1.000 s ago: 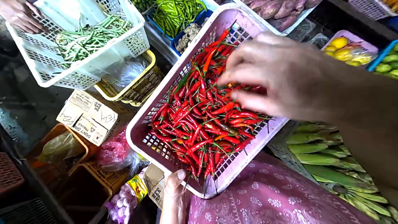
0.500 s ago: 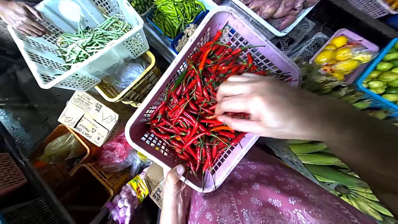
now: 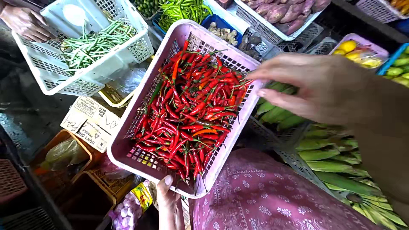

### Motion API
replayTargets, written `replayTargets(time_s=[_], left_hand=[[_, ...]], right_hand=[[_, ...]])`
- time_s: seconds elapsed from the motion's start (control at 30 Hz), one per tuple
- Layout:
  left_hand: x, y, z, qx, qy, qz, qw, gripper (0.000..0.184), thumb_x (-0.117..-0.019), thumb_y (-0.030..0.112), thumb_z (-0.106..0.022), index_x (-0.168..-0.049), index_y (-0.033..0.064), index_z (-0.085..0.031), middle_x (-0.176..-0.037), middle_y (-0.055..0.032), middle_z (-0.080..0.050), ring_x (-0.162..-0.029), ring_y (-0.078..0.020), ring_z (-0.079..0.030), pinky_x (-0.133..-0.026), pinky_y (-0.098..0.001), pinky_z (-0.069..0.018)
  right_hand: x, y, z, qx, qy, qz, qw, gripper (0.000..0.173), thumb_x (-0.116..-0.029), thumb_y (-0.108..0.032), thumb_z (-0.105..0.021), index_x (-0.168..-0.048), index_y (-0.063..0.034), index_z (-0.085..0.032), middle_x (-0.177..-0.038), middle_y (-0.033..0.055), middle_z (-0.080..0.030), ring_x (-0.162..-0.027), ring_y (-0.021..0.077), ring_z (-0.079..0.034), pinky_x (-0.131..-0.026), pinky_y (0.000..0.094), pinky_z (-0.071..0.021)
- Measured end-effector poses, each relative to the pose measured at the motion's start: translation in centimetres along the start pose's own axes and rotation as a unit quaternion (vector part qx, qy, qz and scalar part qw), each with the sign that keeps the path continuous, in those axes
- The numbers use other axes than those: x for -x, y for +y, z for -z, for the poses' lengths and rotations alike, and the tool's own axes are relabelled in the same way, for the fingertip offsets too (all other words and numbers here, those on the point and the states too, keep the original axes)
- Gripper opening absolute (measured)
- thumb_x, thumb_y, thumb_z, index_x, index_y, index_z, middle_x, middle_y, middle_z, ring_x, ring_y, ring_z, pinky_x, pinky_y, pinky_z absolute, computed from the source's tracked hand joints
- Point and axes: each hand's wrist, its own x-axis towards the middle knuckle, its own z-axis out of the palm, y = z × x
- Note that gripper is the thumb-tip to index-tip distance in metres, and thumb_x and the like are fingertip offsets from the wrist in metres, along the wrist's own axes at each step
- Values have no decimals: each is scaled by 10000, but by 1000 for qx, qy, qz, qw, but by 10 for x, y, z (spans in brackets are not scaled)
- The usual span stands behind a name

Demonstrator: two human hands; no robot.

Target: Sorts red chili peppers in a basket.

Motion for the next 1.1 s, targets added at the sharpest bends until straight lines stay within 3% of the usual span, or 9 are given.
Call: replayTargets(time_s=[0.07,0.13,0.2,0.37,0.47,0.57,0.87,1.0,1.1], left_hand=[[4,0,-7,-7,7,-6,1000,232,-866,262,-758,-1077,174,-796,-979,32,-792,-901,-29,-742,-802,-216,-605],[9,-1,-12,-22,15,-6,1000,215,-868,267,-763,-1066,193,-799,-972,40,-793,-895,-20,-741,-796,-208,-604],[12,-3,-12,-26,-3,-1,1000,228,-889,296,-752,-1095,206,-795,-1003,56,-791,-926,-9,-734,-818,-201,-597],[13,-2,-18,26,17,39,999,222,-873,257,-757,-1070,164,-799,-965,22,-792,-885,-33,-744,-786,-217,-608],[11,0,-18,25,2,49,998,234,-882,265,-753,-1093,174,-796,-992,19,-794,-910,-37,-745,-806,-218,-607],[9,3,-25,19,0,30,999,239,-884,238,-744,-1112,185,-791,-1022,35,-792,-952,-19,-736,-846,-206,-596],[6,2,-18,13,-1,44,999,239,-862,239,-765,-1092,180,-792,-1003,31,-792,-931,-28,-740,-828,-213,-600],[1,0,-13,-3,46,42,998,201,-834,268,-787,-1009,171,-800,-923,5,-793,-829,-62,-756,-711,-247,-628],[-7,-1,-5,-29,69,21,997,190,-820,307,-791,-969,189,-799,-887,16,-788,-792,-58,-751,-676,-246,-623]], right_hand=[[-25,-5,-13,-22,-13,-12,1000,361,-993,-227,-605,-1284,-21,-667,-1273,165,-671,-1177,325,-647,-981,473,-536],[-42,-7,-26,-6,-33,-37,999,443,-1006,-262,-606,-1377,-21,-612,-1341,181,-637,-1257,374,-591,-1024,506,-494],[-50,-9,-34,13,-34,-39,999,416,-987,-243,-600,-1351,-44,-635,-1278,178,-642,-1214,402,-574,-980,518,-493],[-53,-20,-34,-9,62,-7,998,226,-918,-42,-595,-1100,-82,-722,-1142,153,-646,-1073,346,-622,-882,447,-526],[-56,-14,-28,2,78,37,996,197,-914,-102,-592,-1054,-118,-731,-1107,132,-622,-1022,305,-601,-846,422,-498],[-57,-9,-26,28,10,40,999,176,-907,-129,-578,-876,-109,-751,-966,102,-642,-950,308,-598,-785,457,-462],[-71,-1,-23,93,-51,33,994,192,-922,-151,-648,-1064,-92,-763,-1084,155,-634,-1029,367,-608,-816,501,-487],[-84,-3,-28,124,-110,68,984,176,-988,-183,-622,-986,-67,-755,-1090,171,-633,-1026,384,-599,-811,519,-466],[-95,0,-43,107,-72,101,986,245,-1001,-121,-536,-909,-3,-730,-1078,210,-637,-1053,424,-593,-850,556,-434]])
